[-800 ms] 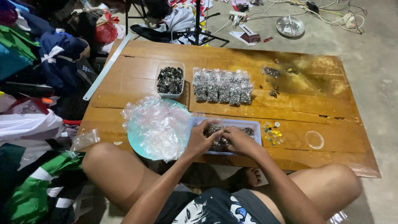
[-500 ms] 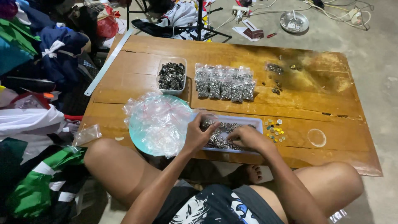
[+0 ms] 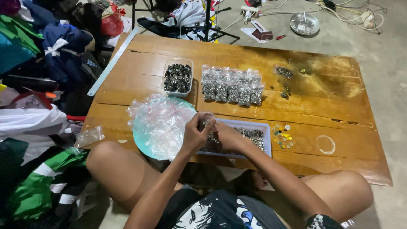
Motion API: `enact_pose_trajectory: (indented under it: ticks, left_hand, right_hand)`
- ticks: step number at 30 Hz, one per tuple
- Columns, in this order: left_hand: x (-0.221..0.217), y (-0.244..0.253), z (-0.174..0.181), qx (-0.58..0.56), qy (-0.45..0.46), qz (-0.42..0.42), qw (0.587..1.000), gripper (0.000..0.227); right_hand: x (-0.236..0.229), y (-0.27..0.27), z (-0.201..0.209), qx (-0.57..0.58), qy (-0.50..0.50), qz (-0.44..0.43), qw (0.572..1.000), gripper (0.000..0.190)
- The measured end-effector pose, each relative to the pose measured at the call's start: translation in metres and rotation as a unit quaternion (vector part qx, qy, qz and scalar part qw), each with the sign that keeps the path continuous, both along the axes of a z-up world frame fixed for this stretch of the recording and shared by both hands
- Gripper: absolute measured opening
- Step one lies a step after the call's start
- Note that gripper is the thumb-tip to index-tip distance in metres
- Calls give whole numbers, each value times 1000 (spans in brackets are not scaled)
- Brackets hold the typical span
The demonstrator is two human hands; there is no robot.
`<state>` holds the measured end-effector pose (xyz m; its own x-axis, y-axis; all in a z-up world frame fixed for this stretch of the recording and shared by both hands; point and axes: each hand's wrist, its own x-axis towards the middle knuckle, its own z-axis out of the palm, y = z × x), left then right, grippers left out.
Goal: Sorting through a container of small metal rivets or buttons by hand on a wooden table.
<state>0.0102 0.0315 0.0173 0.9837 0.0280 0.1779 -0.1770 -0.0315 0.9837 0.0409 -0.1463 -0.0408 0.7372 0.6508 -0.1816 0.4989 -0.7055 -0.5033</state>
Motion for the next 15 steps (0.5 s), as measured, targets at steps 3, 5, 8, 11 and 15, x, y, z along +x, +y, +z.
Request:
enact_pose_trajectory:
  ticks: [3, 5, 8, 11, 15]
  left_hand:
    - [-5, -10, 6, -1, -18, -13, 1000, 22]
    - [-6, -4, 6, -9, -16, -19, 1000, 22]
    - [-9, -2, 1, -19, -4, -33, 999, 21]
    - [-9, -3, 5, -13, -5, -37, 999, 22]
    - [-8, -5, 0, 28, -16, -54, 998, 25]
  right_hand:
    - [-9, 25, 30, -13, 63, -90, 994, 57]
    - [-10, 16, 24, 27, 48, -46, 997, 48]
    - [-22, 15, 53, 34, 36, 5, 999, 37]
    - [-11, 0, 26, -12, -21, 65, 998, 13]
    - [-10, -28, -10, -36, -95, 118, 988, 5]
